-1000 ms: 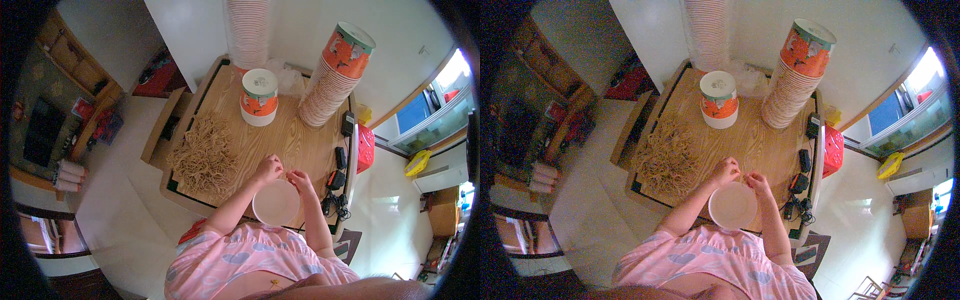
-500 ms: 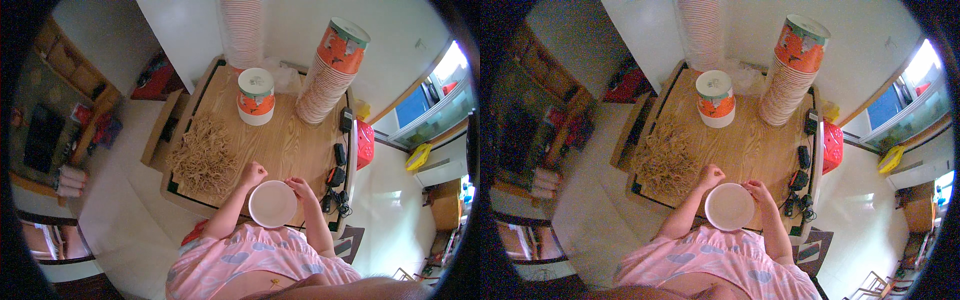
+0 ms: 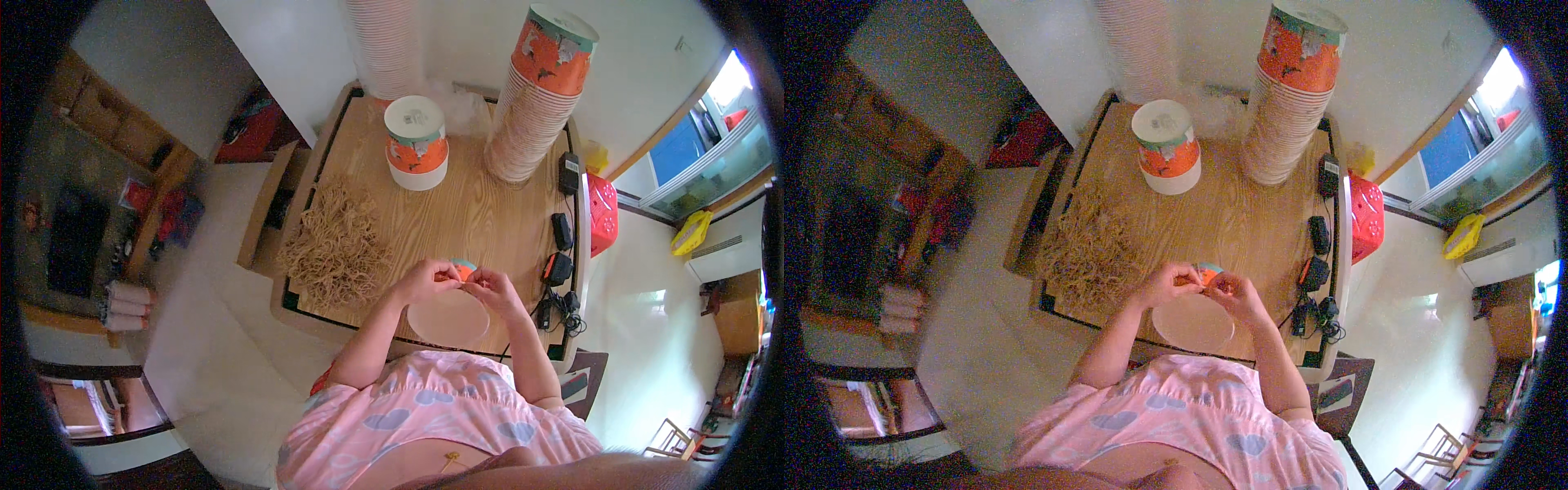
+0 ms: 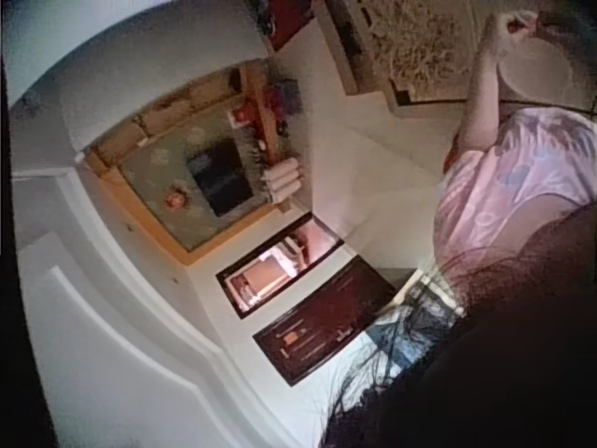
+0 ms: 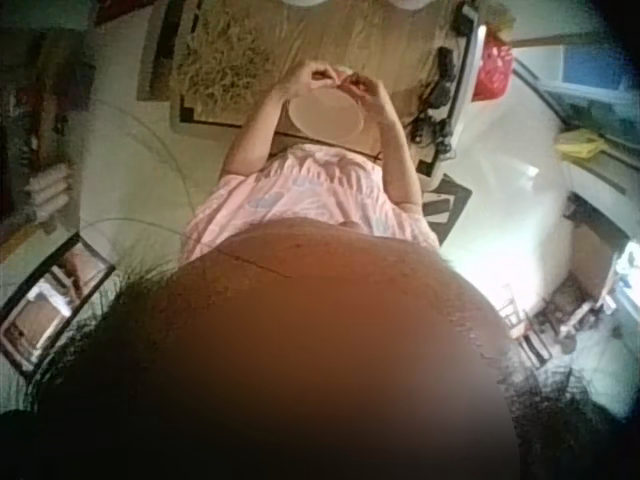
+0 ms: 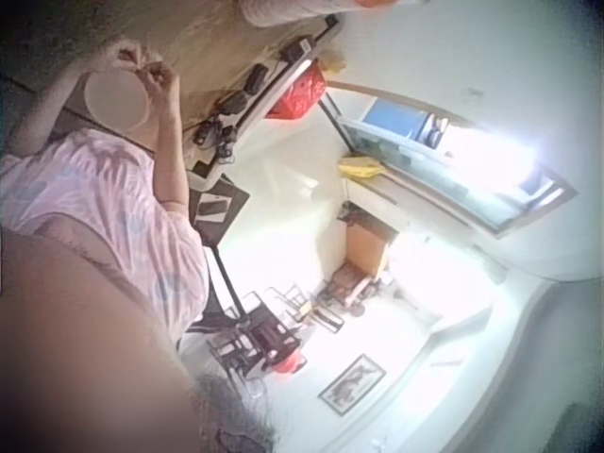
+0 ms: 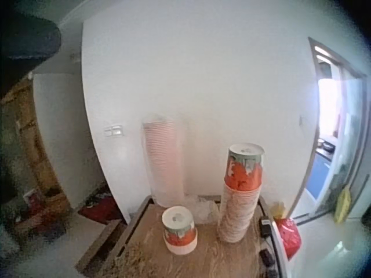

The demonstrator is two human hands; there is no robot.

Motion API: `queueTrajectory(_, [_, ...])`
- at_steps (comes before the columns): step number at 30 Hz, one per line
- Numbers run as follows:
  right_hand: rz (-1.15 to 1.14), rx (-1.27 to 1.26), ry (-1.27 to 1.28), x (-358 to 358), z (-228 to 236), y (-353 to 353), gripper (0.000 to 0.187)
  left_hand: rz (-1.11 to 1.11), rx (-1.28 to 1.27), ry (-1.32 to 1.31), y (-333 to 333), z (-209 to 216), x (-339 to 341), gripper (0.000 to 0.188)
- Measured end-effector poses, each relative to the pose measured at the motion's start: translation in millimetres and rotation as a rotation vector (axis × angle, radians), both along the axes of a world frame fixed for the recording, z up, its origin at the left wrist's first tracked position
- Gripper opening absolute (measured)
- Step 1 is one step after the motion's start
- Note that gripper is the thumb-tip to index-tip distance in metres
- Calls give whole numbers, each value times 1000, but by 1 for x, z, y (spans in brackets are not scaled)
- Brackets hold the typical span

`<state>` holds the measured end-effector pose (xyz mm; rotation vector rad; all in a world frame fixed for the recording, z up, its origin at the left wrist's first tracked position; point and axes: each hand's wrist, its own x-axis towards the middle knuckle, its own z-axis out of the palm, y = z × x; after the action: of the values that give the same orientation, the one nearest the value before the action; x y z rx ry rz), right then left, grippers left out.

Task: Shredding or tearing paper/straw material into a bowl.

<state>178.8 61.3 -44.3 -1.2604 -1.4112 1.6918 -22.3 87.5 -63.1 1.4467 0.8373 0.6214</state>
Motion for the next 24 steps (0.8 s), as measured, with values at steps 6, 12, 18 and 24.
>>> queueTrajectory(6, [-29,130,-151,-5,7,-18,12,141,68,13,-21,0,4,7])
queueTrajectory(12, [24,620,-407,-1,15,-42,23,160,97,130,-33,7,5,7])
queueTrajectory(18, [30,758,-507,-1,14,-45,22,149,180,135,-32,9,4,10])
queueTrajectory(24, [45,825,-540,-2,10,-45,21,146,306,201,-30,8,6,8])
